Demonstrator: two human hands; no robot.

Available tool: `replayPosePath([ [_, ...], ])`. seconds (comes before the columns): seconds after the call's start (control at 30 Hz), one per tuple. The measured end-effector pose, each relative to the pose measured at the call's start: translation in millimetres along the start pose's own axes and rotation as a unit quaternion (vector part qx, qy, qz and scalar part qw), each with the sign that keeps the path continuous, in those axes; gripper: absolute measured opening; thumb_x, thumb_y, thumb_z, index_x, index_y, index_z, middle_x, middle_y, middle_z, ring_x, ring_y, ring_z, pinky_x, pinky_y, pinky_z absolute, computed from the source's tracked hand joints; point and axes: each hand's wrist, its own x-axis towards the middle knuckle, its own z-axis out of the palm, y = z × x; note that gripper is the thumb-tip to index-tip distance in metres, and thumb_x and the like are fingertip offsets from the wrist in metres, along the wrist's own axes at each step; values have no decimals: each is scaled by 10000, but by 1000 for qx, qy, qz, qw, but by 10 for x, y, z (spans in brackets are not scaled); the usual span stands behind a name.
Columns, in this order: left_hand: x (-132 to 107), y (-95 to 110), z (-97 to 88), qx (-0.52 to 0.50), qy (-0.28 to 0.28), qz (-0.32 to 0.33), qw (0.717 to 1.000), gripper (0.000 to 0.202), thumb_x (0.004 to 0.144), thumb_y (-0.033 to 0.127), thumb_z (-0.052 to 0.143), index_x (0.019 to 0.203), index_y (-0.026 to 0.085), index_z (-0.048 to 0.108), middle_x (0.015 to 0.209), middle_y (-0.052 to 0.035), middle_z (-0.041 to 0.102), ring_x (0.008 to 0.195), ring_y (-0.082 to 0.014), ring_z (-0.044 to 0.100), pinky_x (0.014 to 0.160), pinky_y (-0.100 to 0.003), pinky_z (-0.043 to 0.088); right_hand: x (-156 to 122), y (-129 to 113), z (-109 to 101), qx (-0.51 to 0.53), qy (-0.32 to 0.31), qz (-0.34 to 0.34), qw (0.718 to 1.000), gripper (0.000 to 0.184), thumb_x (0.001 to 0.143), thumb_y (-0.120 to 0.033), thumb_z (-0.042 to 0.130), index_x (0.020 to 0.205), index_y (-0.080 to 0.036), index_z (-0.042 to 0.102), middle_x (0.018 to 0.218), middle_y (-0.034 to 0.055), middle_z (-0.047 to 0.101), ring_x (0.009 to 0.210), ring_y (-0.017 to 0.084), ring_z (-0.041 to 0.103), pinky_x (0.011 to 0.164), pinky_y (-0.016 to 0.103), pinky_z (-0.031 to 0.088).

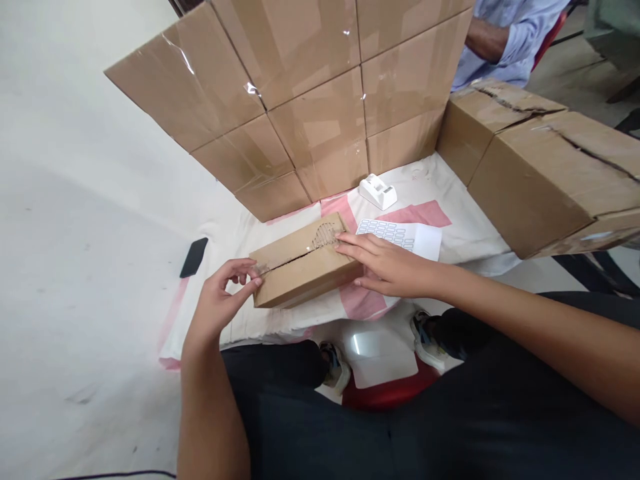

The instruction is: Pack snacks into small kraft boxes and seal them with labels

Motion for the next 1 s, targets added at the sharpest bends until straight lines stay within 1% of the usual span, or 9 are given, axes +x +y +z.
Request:
replayPosePath([
  [0.1, -3, 6, 3, 48, 10, 17, 999, 286, 841, 416, 729, 1084, 269, 693, 893, -16, 688, 826, -192, 535, 773, -326, 443, 7, -2, 2, -4, -1, -1, 1000, 724, 977, -313, 580, 1625, -277, 259, 1683, 89, 258, 1469, 319, 352, 1173, 557, 373],
  [0.23, 1, 24, -1, 97, 17, 52, 994, 277, 857, 418, 710, 1101, 288, 703, 1022, -40, 680, 951, -227, 535, 804, -336, 444, 13, -2, 8, -7, 1, -3, 1000, 719, 978, -310, 575, 1624, -271, 262, 1682, 92, 260, 1459, 319, 365, 1166, 556, 381],
  [0.43, 19, -13, -1, 104, 10, 19, 994, 359, 857, 469, 698, 1173, 301, 670, 1254, -59, 631, 1126, -261, 539, 845, -345, 437, 16, 10, 18, -4, 5, -6, 1000, 722, 976, -320, 579, 1625, -287, 265, 1681, 89, 264, 1448, 320, 381, 1162, 551, 384],
  [0.5, 36, -64, 18, 82, 14, 7, 996, 418, 848, 458, 708, 1231, 306, 637, 1304, -60, 619, 1154, -255, 548, 874, -349, 433, 18, 13, 21, -2, 6, -4, 1000, 726, 974, -316, 581, 1626, -288, 262, 1682, 86, 260, 1457, 319, 368, 1167, 549, 378],
  [0.57, 60, -124, 63, 36, 27, -7, 999, 542, 825, 439, 733, 1326, 309, 571, 1325, -68, 617, 1171, -245, 561, 897, -351, 434, 20, 17, 23, 1, 6, -3, 1000, 736, 972, -314, 583, 1629, -293, 253, 1683, 83, 258, 1460, 318, 364, 1171, 549, 373],
  [0.67, 105, -198, 183, -46, 56, -27, 997, 675, 795, 419, 755, 1406, 300, 494, 1357, -89, 601, 1202, -235, 567, 898, -340, 456, 26, 23, 17, 3, 6, -3, 1000, 745, 972, -317, 582, 1633, -300, 240, 1685, 81, 254, 1460, 317, 362, 1172, 550, 372],
  [0.83, 185, -240, 412, -169, 95, -101, 976, 604, 779, 437, 760, 1324, 273, 557, 1402, -107, 576, 1266, -227, 565, 951, -309, 496, 29, 9, 12, -6, 0, 1, 1000, 730, 974, -327, 574, 1629, -284, 254, 1682, 86, 262, 1453, 321, 369, 1172, 555, 371],
  [0.9, 219, -261, 468, -203, 113, -122, 965, 562, 768, 454, 760, 1260, 243, 589, 1327, -108, 612, 1207, -213, 603, 959, -304, 503, 24, -14, 19, -10, -2, -1, 1000, 717, 979, -330, 564, 1627, -281, 261, 1683, 83, 262, 1454, 320, 373, 1174, 549, 371],
  [1.0, 260, -322, 510, -208, 142, -122, 960, 544, 756, 486, 744, 1204, 215, 594, 1192, -99, 644, 1055, -186, 650, 873, -285, 527, 16, -16, 9, 0, -3, -3, 1000, 714, 990, -360, 545, 1631, -307, 235, 1698, 68, 223, 1485, 312, 352, 1173, 519, 383],
])
